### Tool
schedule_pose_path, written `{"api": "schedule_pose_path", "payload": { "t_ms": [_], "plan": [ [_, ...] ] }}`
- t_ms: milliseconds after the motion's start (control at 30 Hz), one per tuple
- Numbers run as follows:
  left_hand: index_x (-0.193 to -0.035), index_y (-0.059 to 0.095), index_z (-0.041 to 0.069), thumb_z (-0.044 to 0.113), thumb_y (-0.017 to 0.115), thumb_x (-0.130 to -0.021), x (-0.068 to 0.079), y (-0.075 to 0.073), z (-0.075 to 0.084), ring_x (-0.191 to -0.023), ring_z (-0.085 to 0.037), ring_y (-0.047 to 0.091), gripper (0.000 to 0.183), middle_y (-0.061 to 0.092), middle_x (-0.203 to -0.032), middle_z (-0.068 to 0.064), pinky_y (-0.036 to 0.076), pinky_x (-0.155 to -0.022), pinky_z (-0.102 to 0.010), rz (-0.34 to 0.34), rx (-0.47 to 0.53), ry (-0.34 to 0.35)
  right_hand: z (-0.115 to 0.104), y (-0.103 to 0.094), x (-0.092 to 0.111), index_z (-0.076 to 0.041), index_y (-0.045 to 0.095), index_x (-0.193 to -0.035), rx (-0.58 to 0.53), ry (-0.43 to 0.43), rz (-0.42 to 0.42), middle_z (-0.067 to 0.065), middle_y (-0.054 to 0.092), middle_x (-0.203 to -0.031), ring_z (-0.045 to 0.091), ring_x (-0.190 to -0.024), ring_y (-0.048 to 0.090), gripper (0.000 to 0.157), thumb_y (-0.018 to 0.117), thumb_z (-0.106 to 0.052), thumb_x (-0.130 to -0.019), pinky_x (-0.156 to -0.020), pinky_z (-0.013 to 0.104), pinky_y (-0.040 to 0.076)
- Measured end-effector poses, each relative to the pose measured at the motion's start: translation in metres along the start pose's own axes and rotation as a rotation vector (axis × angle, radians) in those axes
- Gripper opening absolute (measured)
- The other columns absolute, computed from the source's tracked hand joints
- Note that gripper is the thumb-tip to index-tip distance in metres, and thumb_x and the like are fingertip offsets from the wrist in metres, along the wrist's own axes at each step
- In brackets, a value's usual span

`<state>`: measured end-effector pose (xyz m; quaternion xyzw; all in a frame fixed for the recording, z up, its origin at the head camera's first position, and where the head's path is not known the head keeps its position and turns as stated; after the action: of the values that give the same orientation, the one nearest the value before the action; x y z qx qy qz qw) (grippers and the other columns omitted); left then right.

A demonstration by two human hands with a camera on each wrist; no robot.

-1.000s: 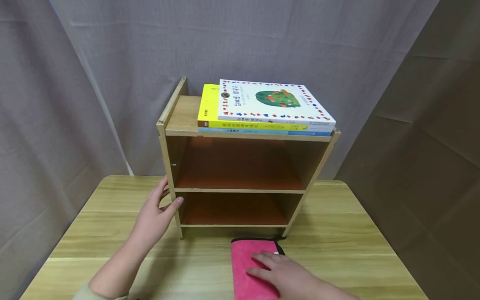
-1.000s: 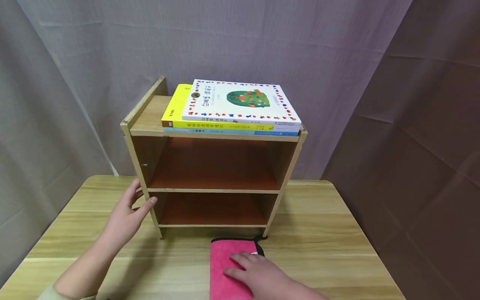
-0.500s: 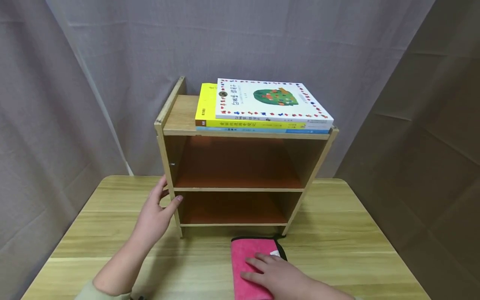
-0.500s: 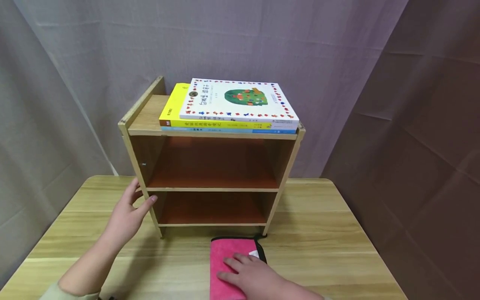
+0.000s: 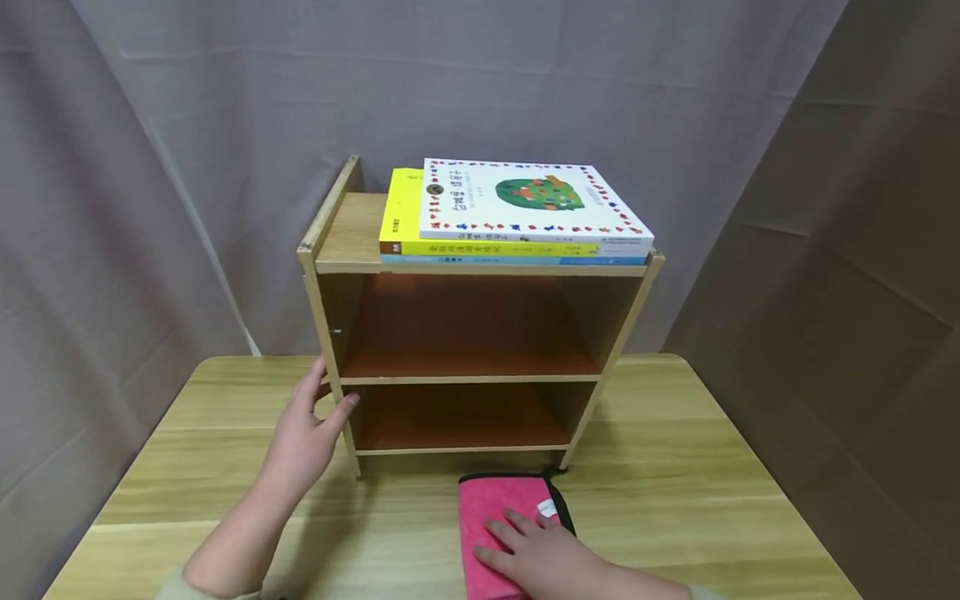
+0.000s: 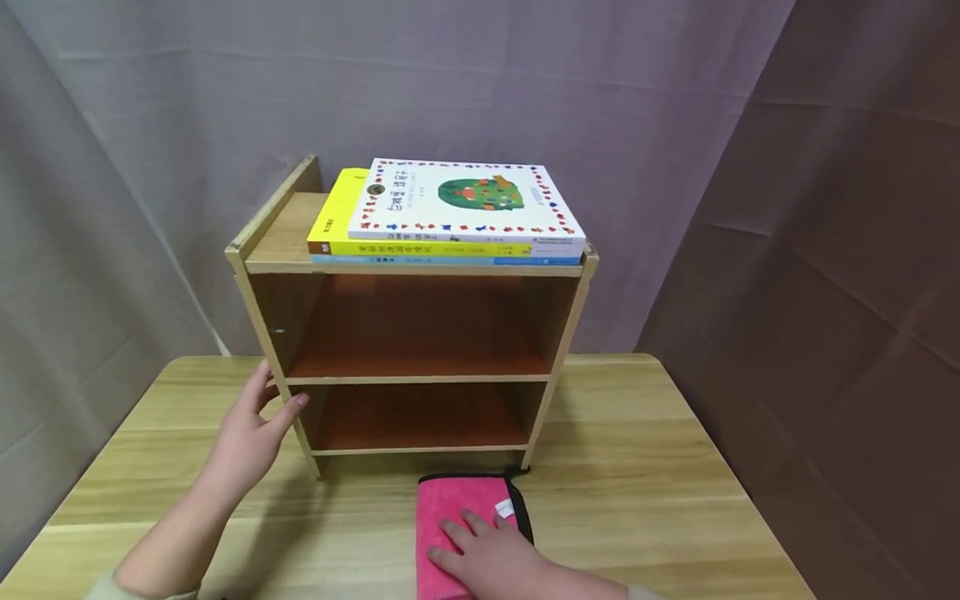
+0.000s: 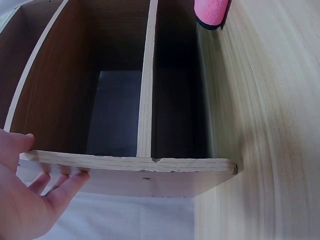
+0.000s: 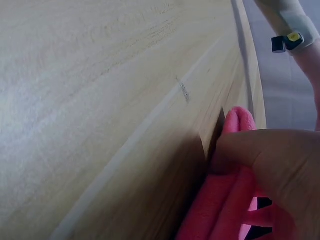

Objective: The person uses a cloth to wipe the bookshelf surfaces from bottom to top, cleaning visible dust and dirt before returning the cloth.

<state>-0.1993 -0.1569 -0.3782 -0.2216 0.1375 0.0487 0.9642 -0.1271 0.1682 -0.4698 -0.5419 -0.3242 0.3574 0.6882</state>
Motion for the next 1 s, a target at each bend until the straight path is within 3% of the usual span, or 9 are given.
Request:
{"api": "schedule_pose_path", "payload": {
  "t_ms": [100, 233, 333, 467, 600, 733, 1000],
  "plan": [
    [-0.154, 0.032, 0.036, 0.029, 0.061, -0.1, 0.001, -0.001, -0.001, -0.135, -0.038, 0.041, 0.062, 0.033, -0.156, -0.008, 0.051, -0.092, -0.057, 0.005, -0.014, 0.002, -0.001, -0.002, -0.002, -0.029, 0.058, -0.139, -0.024, 0.007, 0.011, 0.006, 0.057, -0.139, 0.033, -0.121, 0.059, 0.059, 0.043, -0.067, -0.095, -0.074, 0.043, 0.059],
    [-0.155, 0.031, 0.035, 0.028, 0.061, -0.1, 0.0, -0.001, -0.002, -0.136, -0.04, 0.04, 0.063, 0.03, -0.157, -0.009, 0.05, -0.093, -0.058, 0.0, -0.03, 0.007, -0.001, -0.006, -0.003, -0.026, 0.066, -0.124, -0.019, -0.002, 0.115, 0.002, 0.063, -0.123, 0.025, -0.108, 0.063, 0.036, 0.069, -0.037, -0.09, -0.064, 0.032, 0.058],
    [-0.157, 0.026, 0.031, 0.031, 0.059, -0.101, 0.0, 0.0, -0.003, -0.137, -0.041, 0.038, 0.066, 0.027, -0.159, -0.011, 0.048, -0.096, -0.059, -0.009, -0.042, 0.001, 0.0, -0.008, -0.003, -0.024, 0.068, -0.11, 0.008, -0.008, 0.21, -0.004, 0.062, -0.102, 0.015, -0.091, 0.061, 0.032, 0.073, -0.016, -0.079, -0.058, 0.022, 0.052],
    [-0.16, 0.018, 0.025, 0.035, 0.056, -0.102, 0.002, 0.0, -0.004, -0.139, -0.041, 0.035, 0.071, 0.026, -0.16, -0.013, 0.046, -0.098, -0.059, -0.024, -0.064, -0.015, 0.003, -0.009, -0.003, -0.024, 0.067, -0.104, 0.004, -0.015, 0.242, -0.01, 0.059, -0.088, 0.008, -0.079, 0.057, 0.024, 0.073, -0.017, -0.081, -0.057, 0.02, 0.048],
    [-0.16, 0.016, 0.023, 0.036, 0.055, -0.102, 0.002, 0.0, -0.003, -0.139, -0.04, 0.035, 0.071, 0.027, -0.159, -0.013, 0.044, -0.1, -0.06, -0.034, -0.077, -0.013, 0.009, -0.007, -0.004, -0.023, 0.067, -0.102, -0.008, -0.036, 0.251, -0.011, 0.058, -0.083, 0.005, -0.074, 0.055, 0.018, 0.072, -0.021, -0.085, -0.061, 0.021, 0.049],
    [-0.16, 0.015, 0.021, 0.036, 0.054, -0.103, 0.002, 0.001, -0.003, -0.139, -0.04, 0.034, 0.071, 0.026, -0.159, -0.014, 0.04, -0.103, -0.061, -0.039, -0.083, -0.01, 0.016, -0.002, -0.005, -0.022, 0.066, -0.099, 0.001, -0.067, 0.294, -0.011, 0.054, -0.079, 0.006, -0.069, 0.051, 0.015, 0.069, -0.022, -0.085, -0.056, 0.022, 0.044],
    [-0.16, 0.016, 0.023, 0.033, 0.054, -0.103, 0.003, 0.001, -0.003, -0.138, -0.041, 0.034, 0.069, 0.028, -0.157, -0.014, 0.037, -0.105, -0.063, -0.034, -0.091, 0.001, 0.036, 0.006, -0.007, -0.02, 0.064, -0.104, 0.02, -0.144, 0.401, -0.013, 0.054, -0.081, 0.001, -0.063, 0.051, 0.028, 0.075, -0.033, -0.082, -0.051, 0.017, 0.042]
  ]
}}
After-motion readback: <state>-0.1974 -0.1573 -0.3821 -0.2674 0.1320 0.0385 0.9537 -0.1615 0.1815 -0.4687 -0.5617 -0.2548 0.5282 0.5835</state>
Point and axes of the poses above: each hand's wrist, its own x-axis away from the middle knuckle, its own y-axis out of the palm, z = x × y, the point moved 2 cm from there along -x, towards the middle knuckle
